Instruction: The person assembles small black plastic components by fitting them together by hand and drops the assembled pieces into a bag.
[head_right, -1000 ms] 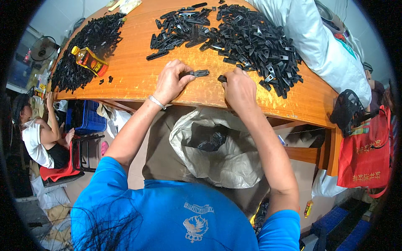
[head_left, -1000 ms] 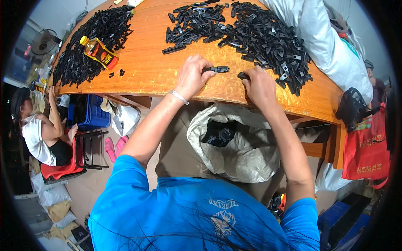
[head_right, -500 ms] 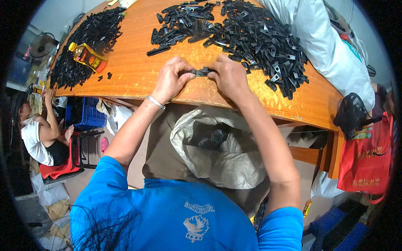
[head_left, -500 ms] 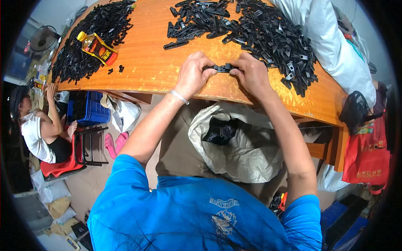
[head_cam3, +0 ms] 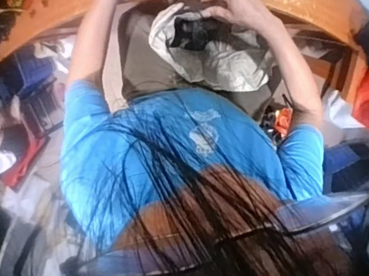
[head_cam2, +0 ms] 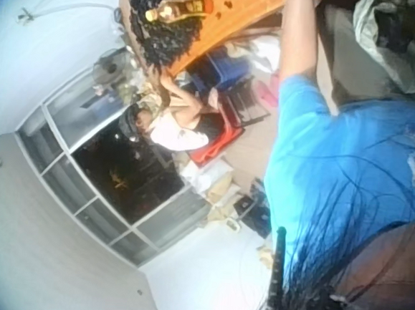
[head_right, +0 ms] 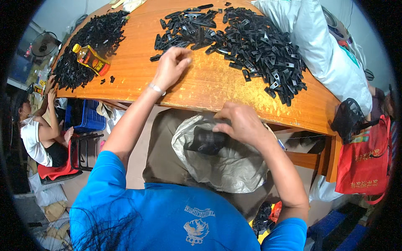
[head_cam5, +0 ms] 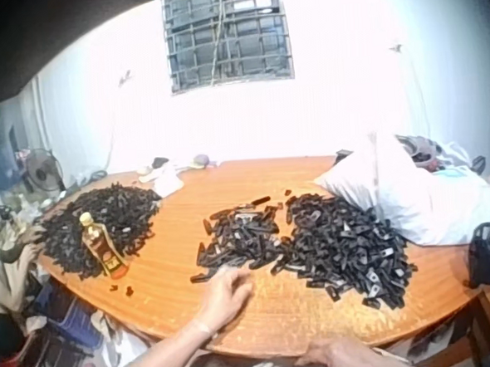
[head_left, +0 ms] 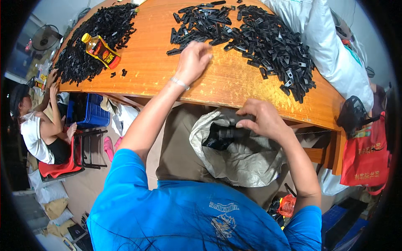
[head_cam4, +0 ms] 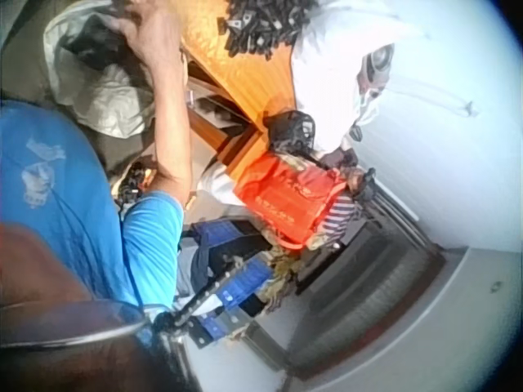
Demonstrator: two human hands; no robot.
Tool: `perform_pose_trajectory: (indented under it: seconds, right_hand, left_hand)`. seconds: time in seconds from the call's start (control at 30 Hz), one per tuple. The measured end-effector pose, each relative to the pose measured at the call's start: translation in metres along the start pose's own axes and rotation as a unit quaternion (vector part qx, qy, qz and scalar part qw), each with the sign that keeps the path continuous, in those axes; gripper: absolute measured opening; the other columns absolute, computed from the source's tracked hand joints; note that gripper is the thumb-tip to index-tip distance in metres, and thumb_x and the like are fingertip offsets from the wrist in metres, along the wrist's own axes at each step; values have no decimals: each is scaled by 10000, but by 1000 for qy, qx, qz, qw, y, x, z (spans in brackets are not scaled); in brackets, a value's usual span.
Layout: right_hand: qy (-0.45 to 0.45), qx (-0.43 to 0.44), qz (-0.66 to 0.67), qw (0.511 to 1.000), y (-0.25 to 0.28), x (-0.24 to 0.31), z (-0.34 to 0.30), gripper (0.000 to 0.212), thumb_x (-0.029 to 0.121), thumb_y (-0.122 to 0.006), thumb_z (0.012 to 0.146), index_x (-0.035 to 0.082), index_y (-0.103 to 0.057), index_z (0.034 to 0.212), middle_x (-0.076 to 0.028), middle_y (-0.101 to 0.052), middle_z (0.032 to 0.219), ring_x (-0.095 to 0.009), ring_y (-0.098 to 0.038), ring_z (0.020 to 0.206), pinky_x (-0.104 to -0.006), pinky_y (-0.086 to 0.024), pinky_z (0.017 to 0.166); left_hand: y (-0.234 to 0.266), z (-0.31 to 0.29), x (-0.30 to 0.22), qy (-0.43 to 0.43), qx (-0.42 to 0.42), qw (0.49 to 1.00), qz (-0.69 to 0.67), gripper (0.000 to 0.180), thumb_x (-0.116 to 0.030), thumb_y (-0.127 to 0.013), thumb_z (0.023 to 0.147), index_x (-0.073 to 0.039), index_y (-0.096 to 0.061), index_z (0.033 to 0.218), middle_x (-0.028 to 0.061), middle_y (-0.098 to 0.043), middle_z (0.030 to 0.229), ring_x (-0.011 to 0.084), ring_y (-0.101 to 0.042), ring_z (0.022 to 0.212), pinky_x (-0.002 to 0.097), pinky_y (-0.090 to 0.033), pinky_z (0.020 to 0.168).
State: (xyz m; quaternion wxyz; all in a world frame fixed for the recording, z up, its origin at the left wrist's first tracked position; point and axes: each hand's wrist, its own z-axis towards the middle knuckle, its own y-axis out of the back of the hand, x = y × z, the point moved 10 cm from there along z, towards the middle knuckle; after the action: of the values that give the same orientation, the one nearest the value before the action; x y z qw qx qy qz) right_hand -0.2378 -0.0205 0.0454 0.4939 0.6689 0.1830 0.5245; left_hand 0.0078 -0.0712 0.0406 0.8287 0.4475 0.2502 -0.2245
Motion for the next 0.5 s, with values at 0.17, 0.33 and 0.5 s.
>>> perform_pose_trajectory:
  seconds: [0.17,0.33,0.5]
  right_hand:
    - [-65,-170,-62,981,47,-50,51,227,242,-785,892,40,-794,994,-172,-703,986,-402,-711,896,-481,-563,796]
    - [-37,-269,-164,948,61,-73,120,153,122,-698,917,18,-746,1019,-213,-657,1059,-424,-726,880,-502,-592,780]
    - [-81,-236,-230,941,50,-95,143,160,34,-622,910,31,-721,1037,-230,-676,1049,-428,-733,860,-492,-595,751]
  left_hand:
    - [-22,40,4,34,-61,992,102,290,-208,-802,902,-29,-764,1127,165,-704,1071,367,-691,1051,438,-558,925]
    - [-34,49,6,57,-17,985,160,249,-246,-815,882,-15,-760,957,170,-735,1049,380,-703,1054,452,-562,903]
    - [-29,17,-13,90,26,988,121,361,-280,-805,878,-15,-703,1100,225,-767,937,416,-740,906,493,-577,821]
